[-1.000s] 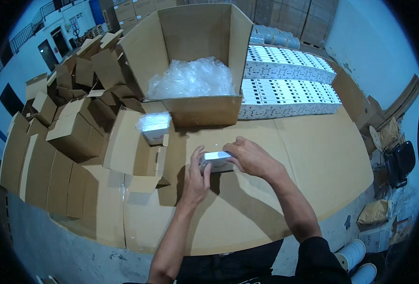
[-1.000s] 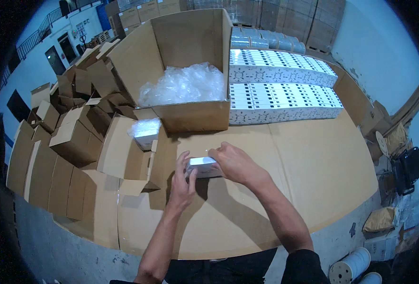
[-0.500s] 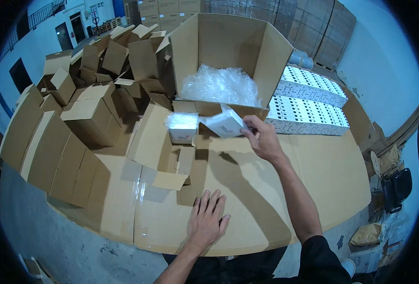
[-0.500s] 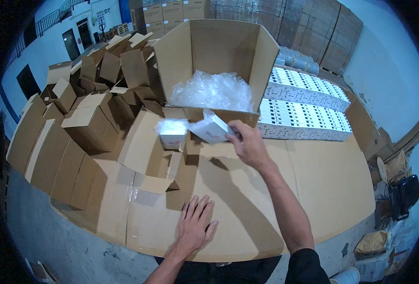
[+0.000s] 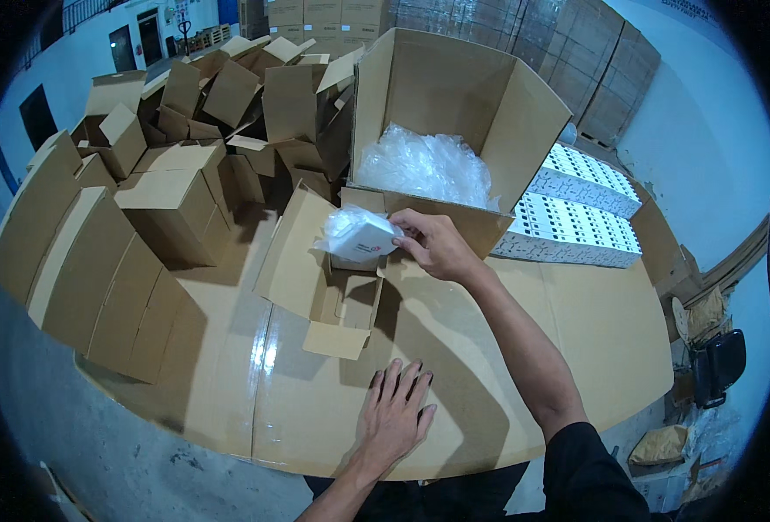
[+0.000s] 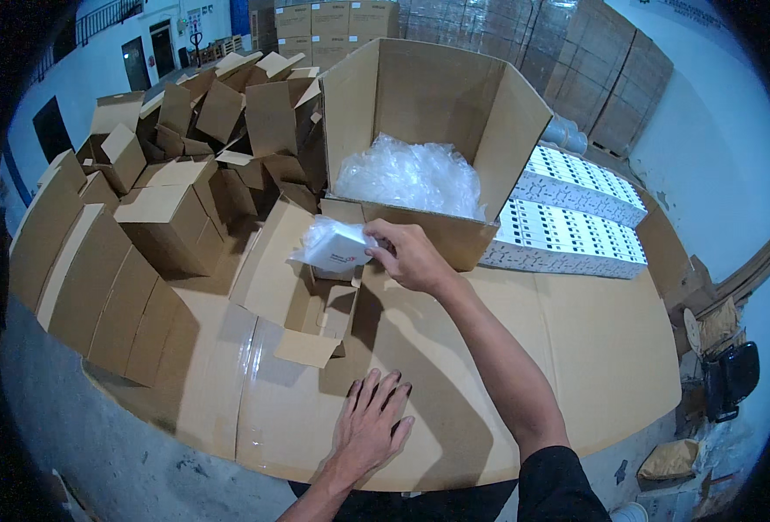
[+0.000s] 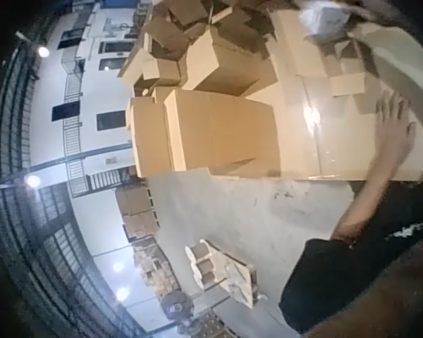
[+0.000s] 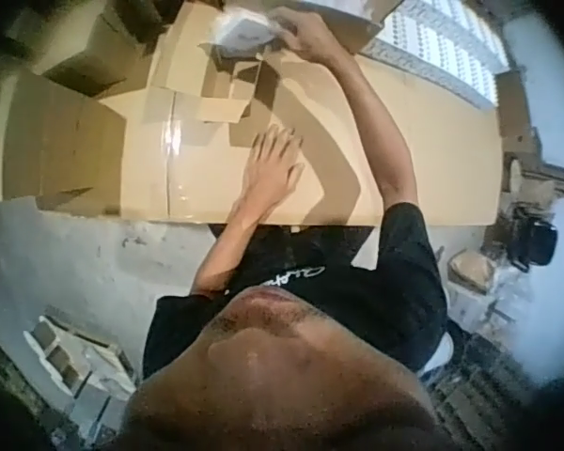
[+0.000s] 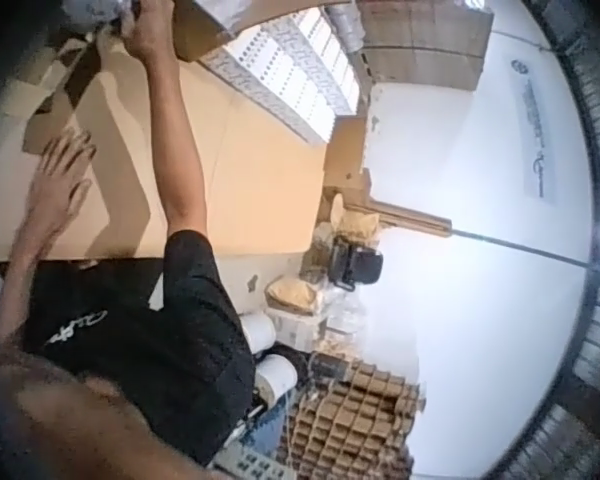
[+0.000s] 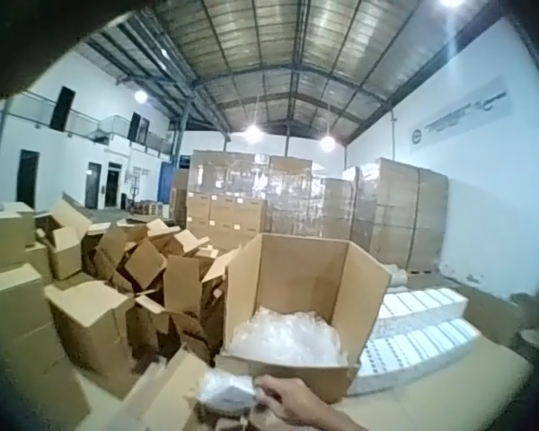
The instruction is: Packing small product boxes into plastic bags and then into larger cardboard shipping boxes.
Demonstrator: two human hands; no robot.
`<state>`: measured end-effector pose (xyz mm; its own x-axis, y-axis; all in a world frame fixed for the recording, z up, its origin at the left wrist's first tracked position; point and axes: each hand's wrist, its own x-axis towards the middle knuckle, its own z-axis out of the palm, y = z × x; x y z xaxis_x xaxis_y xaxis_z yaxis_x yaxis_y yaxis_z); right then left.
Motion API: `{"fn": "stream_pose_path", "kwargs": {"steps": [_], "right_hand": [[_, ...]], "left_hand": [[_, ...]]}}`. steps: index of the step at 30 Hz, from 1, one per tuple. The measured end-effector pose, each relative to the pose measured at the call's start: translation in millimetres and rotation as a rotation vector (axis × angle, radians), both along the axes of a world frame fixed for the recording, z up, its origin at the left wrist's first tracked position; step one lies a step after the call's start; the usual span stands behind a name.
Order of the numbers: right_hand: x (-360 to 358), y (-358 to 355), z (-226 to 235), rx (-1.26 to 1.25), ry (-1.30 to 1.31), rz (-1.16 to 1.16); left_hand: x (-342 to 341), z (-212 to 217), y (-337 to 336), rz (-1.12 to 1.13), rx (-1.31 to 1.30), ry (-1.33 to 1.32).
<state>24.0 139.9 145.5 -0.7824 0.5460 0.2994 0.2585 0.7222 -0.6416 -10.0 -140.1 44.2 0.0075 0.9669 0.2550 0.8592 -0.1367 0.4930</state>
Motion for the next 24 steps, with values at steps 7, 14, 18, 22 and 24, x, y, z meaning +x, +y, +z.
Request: {"fn": "stream_pose_path", "kwargs": {"steps": [7,14,18,22,24], "right_hand": [[-30.3,-2.6,5.1,0.283,-0.180,0.101],[-43.4,-10.6,-21.9,0.361,-0.245,-0.045],[-47.4,-17.1,-23.4,0.357,-0.175,-0.074],[-49.4,-20.9,-27.7,0.409,-0.233,-0.096],[-50.9,-26.3,-31.7,0.512,-0.234,-0.119]], "left_hand": [[-1.4,1.7,3.2,-0.007,0.010,-0.024],[-0.4,0.3,4.0,-0.010,0.013,-0.021],[-0.7,-0.6,3.9,-0.006,0.007,-0.020],[0.7,-0.1,3.7,-0.001,-0.001,-0.025],[-0.1,0.4,2.7,0.004,0.001,-0.026]]}}
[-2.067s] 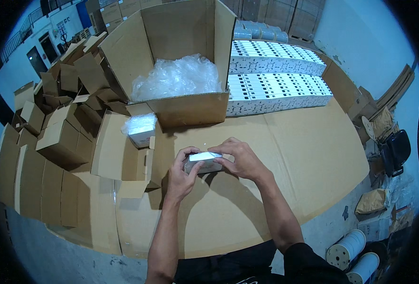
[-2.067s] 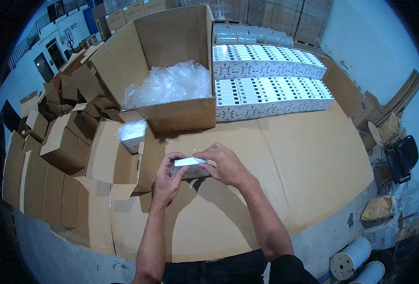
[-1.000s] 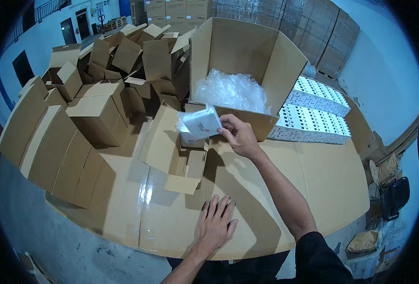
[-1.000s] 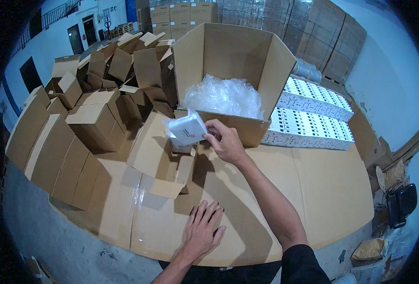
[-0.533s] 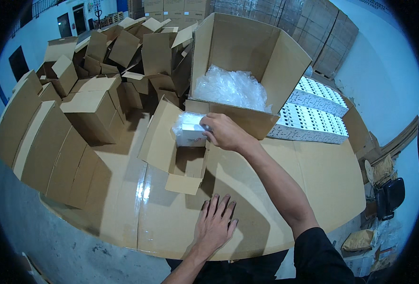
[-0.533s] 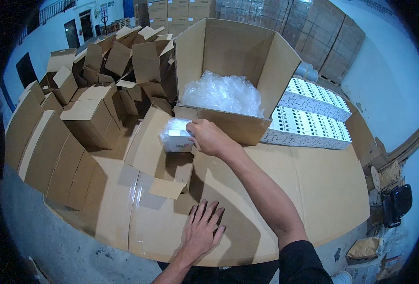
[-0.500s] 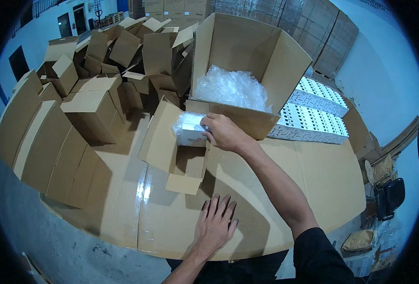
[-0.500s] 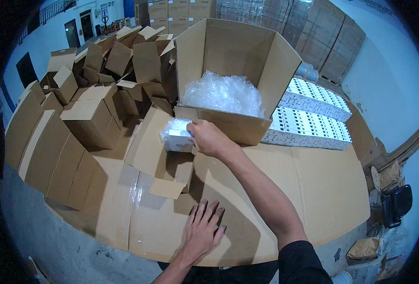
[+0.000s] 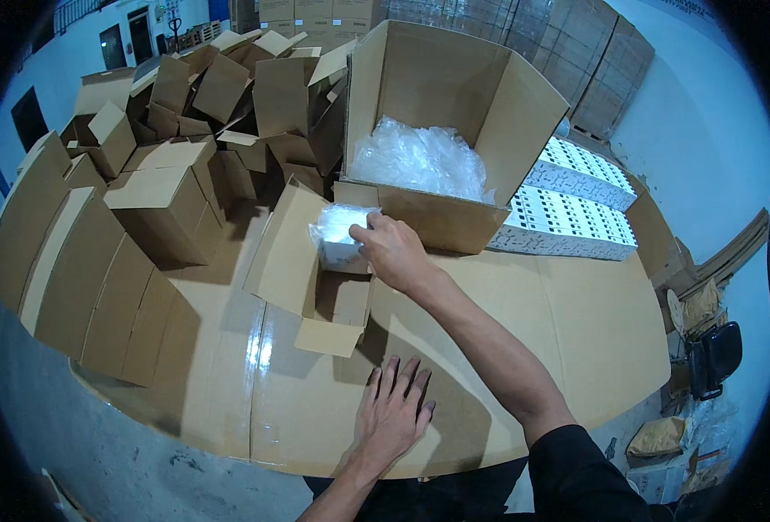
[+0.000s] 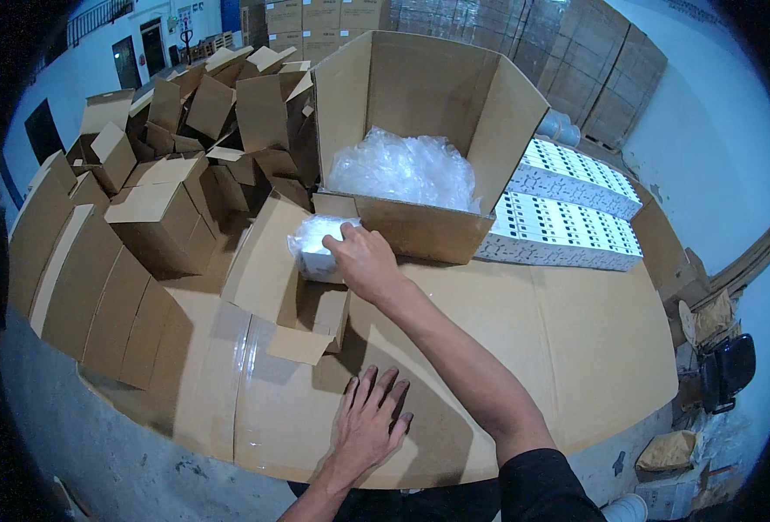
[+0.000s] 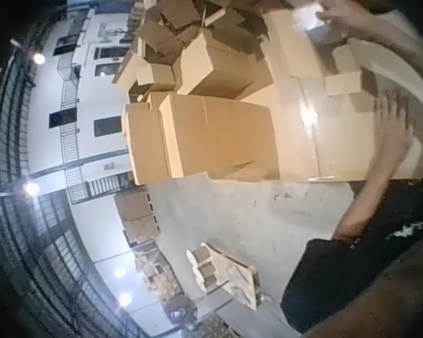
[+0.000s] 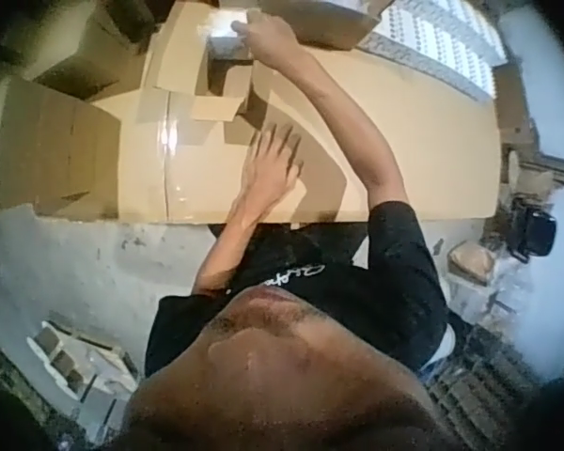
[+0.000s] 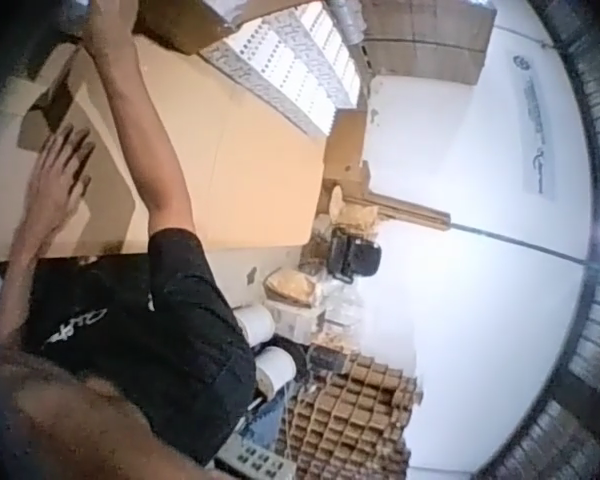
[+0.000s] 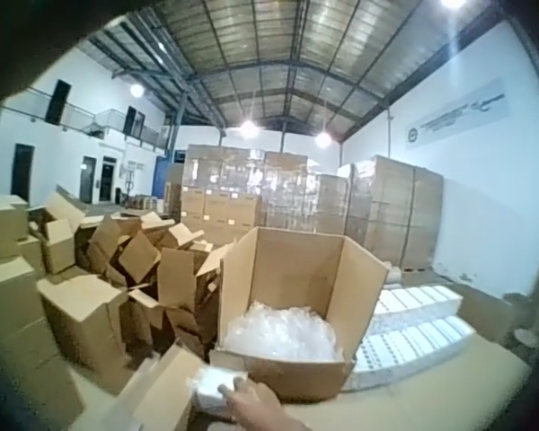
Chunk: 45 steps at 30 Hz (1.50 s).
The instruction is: Packing small product boxes into plastic bags and then into larger cardboard shipping boxes.
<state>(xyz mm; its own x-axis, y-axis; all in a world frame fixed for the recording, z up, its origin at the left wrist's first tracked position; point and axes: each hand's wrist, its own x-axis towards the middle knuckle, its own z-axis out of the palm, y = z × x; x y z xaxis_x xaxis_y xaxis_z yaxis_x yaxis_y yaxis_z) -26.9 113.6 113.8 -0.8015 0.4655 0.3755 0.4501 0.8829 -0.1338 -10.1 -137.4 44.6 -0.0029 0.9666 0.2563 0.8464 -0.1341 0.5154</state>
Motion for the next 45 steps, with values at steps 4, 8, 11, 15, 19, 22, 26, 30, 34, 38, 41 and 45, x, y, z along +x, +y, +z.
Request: {"fn": "stream_pose_path", "kwargs": {"steps": [4,8,11,15,19,22,26,30,34,38,41,45], "right_hand": [[5.3,-1.4,-5.8,0.036,0.019,0.006],[24.4,-8.6,1.0,-0.100,0.020,-0.054],[43.1,-15.9,-4.9,-0.255,0.112,-0.039],[95.1,-15.3,-23.2,-0.362,0.194,-0.015],[171.9,-8.6,-32.8,-0.503,0.017,-0.123],[224.7,-3.2,-50.5,-0.405,0.069,-0.150],[283.0,4.1,-50.4,-0.518,0.097,-0.276],[325.3,21.2,-47.6,-0.491,0.254,-0.374],[345.0,54.3,-47.6,-0.389,0.310,-0.503],[345.5,81.4,-47.1,-0.308,0.394,-0.503],[327.1,92.2,-43.3,-0.255,0.433,-0.475],[295.3,98.0,-34.2,-0.309,0.346,-0.471]], "left_hand": [[0.5,2.1,-0.3,-0.012,-0.014,0.000],[3.3,-1.0,3.1,-0.037,0.000,0.001],[5.5,-1.6,8.0,-0.070,-0.021,0.038],[8.0,0.4,17.7,-0.058,-0.100,0.074],[18.3,-1.0,45.1,-0.044,-0.137,0.129],[23.1,0.3,71.0,-0.002,-0.125,0.134],[20.1,-8.0,110.5,0.009,-0.021,0.101],[16.6,-13.6,157.0,-0.043,0.042,0.035],[13.0,-18.3,172.0,-0.061,0.073,0.009],[14.1,-15.7,173.3,-0.066,0.079,0.019],[14.5,-15.4,171.5,-0.059,0.068,0.040],[11.7,-16.2,170.5,-0.054,0.064,0.048]]}}
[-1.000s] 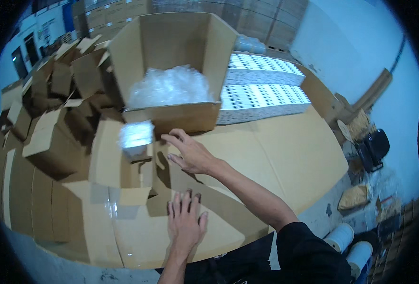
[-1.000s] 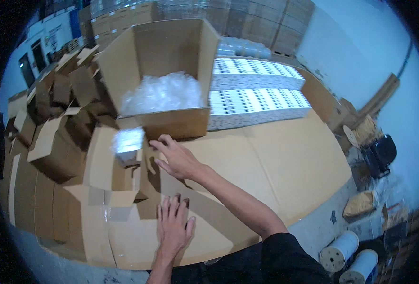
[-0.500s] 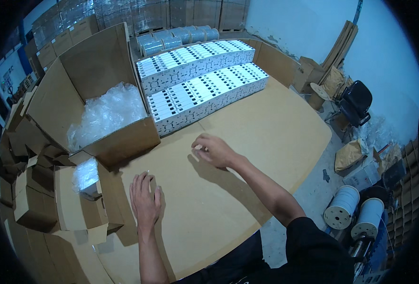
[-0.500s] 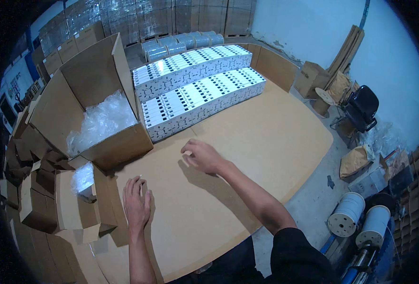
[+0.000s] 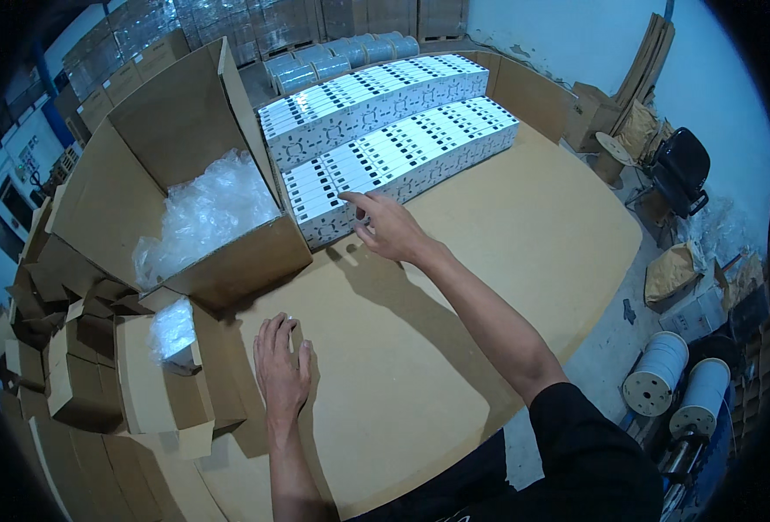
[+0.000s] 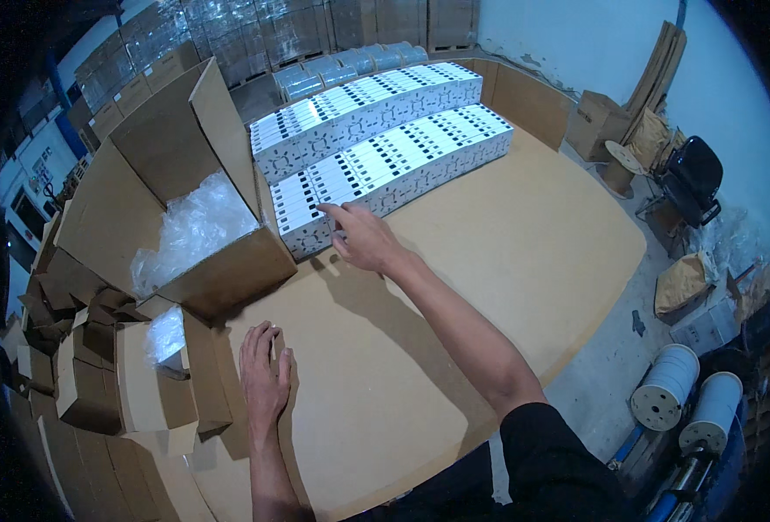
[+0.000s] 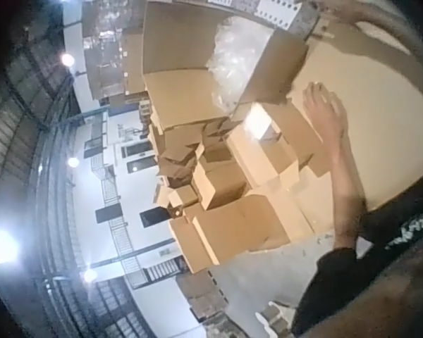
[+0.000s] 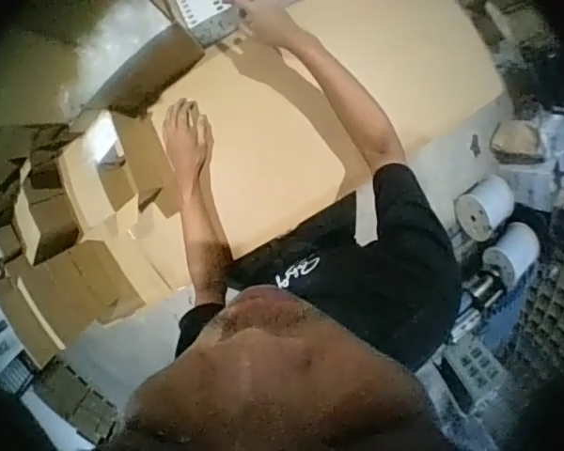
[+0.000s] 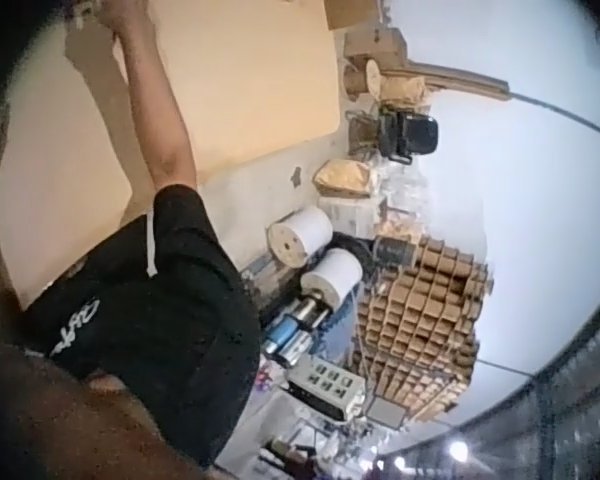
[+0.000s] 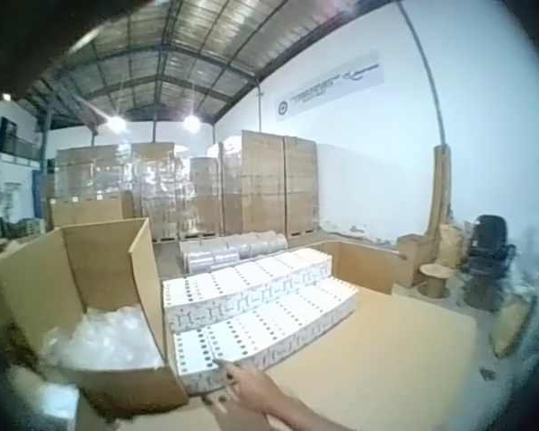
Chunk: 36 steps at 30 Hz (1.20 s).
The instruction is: Packing small product boxes into plastic bags and then into larger cardboard shipping boxes.
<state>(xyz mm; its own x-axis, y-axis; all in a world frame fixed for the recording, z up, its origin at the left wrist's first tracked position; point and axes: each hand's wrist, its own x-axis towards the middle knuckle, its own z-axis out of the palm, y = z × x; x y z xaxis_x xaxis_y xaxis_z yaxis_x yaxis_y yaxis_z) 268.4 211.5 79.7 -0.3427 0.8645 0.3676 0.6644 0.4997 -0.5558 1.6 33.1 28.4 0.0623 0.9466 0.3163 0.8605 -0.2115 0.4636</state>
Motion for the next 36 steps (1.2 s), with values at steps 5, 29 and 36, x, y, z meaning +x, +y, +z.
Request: {"fn": "stream_pose_path", "kwargs": {"steps": [5,29,36], "right_hand": [[-28.5,5.0,-10.9,0.126,-0.039,-0.016],[-34.4,-52.9,-10.2,0.265,-0.136,-0.045],[-72.2,-115.5,11.1,-0.035,0.153,0.058]], "left_hand": [[1.4,1.7,1.5,-0.003,-0.021,-0.025],[-5.8,17.3,-3.2,0.044,-0.064,-0.338],[-18.2,26.8,5.1,0.000,-0.446,-1.077]]}}
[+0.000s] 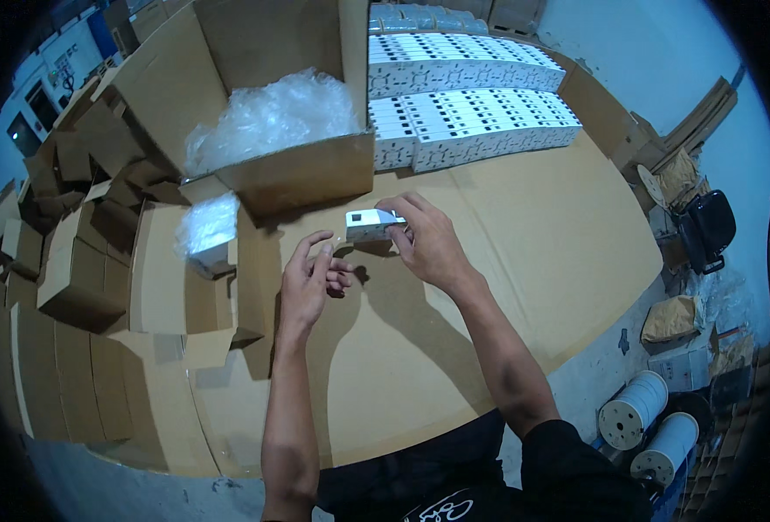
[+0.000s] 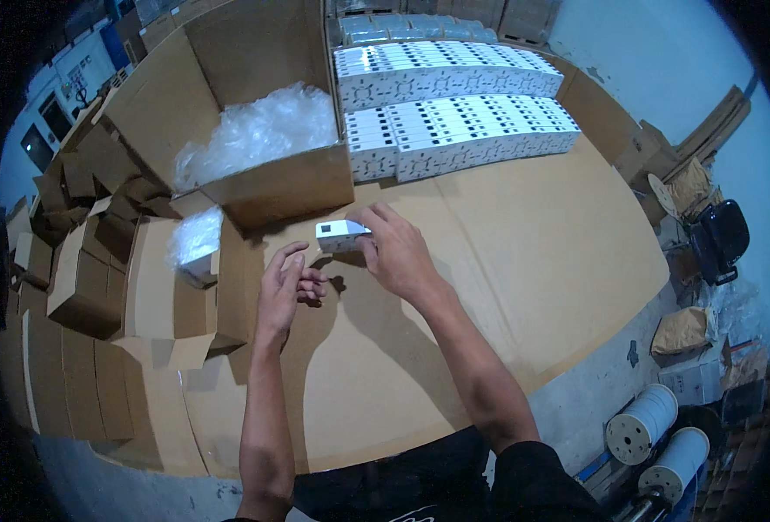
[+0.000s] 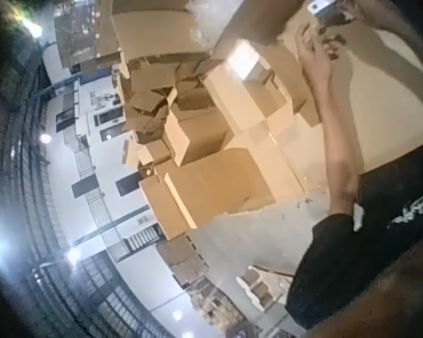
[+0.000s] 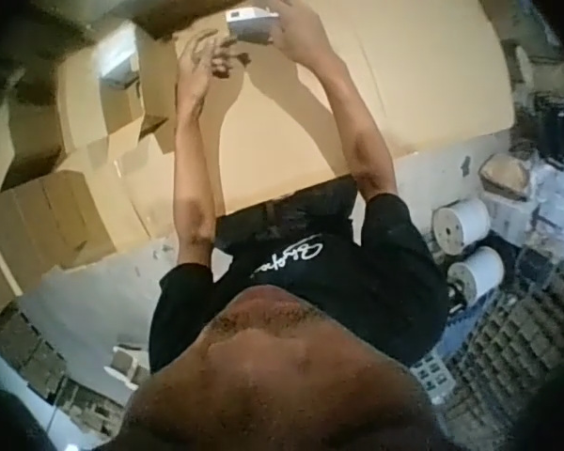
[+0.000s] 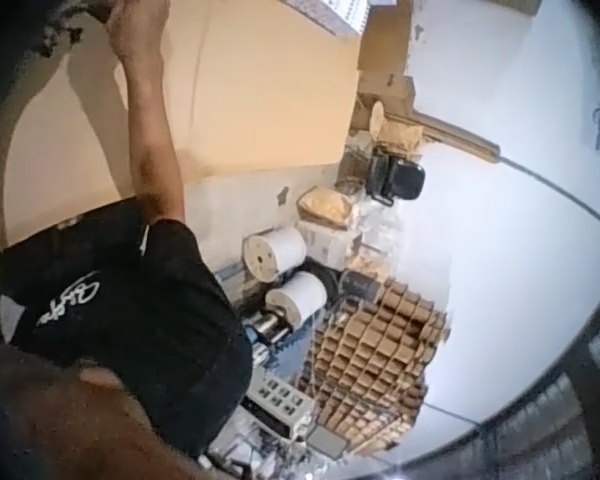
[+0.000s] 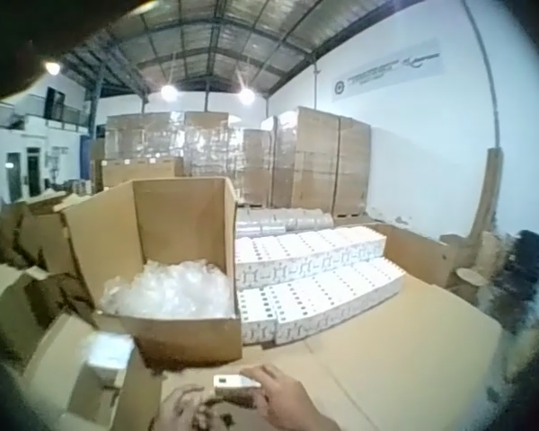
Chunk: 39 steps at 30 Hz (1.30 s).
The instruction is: Packing small product boxes into plastic bags and then into larger cardboard shipping boxes.
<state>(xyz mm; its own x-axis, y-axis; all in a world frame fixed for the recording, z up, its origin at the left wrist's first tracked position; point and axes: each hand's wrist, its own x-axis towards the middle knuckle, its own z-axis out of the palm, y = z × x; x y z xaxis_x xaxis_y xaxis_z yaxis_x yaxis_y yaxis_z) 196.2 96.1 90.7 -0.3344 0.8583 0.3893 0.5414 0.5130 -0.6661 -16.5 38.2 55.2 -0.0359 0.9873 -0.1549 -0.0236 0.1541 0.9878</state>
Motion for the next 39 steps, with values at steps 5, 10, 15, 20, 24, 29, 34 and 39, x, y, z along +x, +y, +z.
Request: {"fn": "stream_pose_path", "kwargs": {"steps": [5,10,15,20,24,29,34,39], "right_hand": [[-21.6,-28.7,2.5,-0.025,0.118,0.114],[-34.1,-27.2,-37.7,-0.160,0.476,0.091],[-41.9,-12.0,-62.7,-0.226,0.401,0.036],[-37.2,-9.9,-55.3,-0.293,0.288,-0.035],[-37.8,-9.6,-58.0,-0.227,0.266,-0.021],[-34.9,-10.4,-58.4,-0.238,0.260,-0.006],[-34.5,-10.1,-63.7,-0.201,0.234,-0.011],[-32.2,-11.1,-57.1,-0.217,0.244,0.036]], "left_hand": [[-11.8,-8.9,-0.6,0.008,0.016,-0.188],[-17.7,-18.2,2.8,0.118,0.133,-0.105],[-13.9,-20.8,5.8,0.230,0.289,-0.065],[-17.1,-25.9,7.0,0.176,0.270,0.083],[-20.2,-30.2,5.4,0.168,0.255,0.166],[-18.7,-24.8,3.3,0.152,0.194,0.208],[-17.3,-24.6,1.6,0.133,0.214,0.292],[-12.9,-19.1,-1.6,0.192,0.251,0.278]]}}
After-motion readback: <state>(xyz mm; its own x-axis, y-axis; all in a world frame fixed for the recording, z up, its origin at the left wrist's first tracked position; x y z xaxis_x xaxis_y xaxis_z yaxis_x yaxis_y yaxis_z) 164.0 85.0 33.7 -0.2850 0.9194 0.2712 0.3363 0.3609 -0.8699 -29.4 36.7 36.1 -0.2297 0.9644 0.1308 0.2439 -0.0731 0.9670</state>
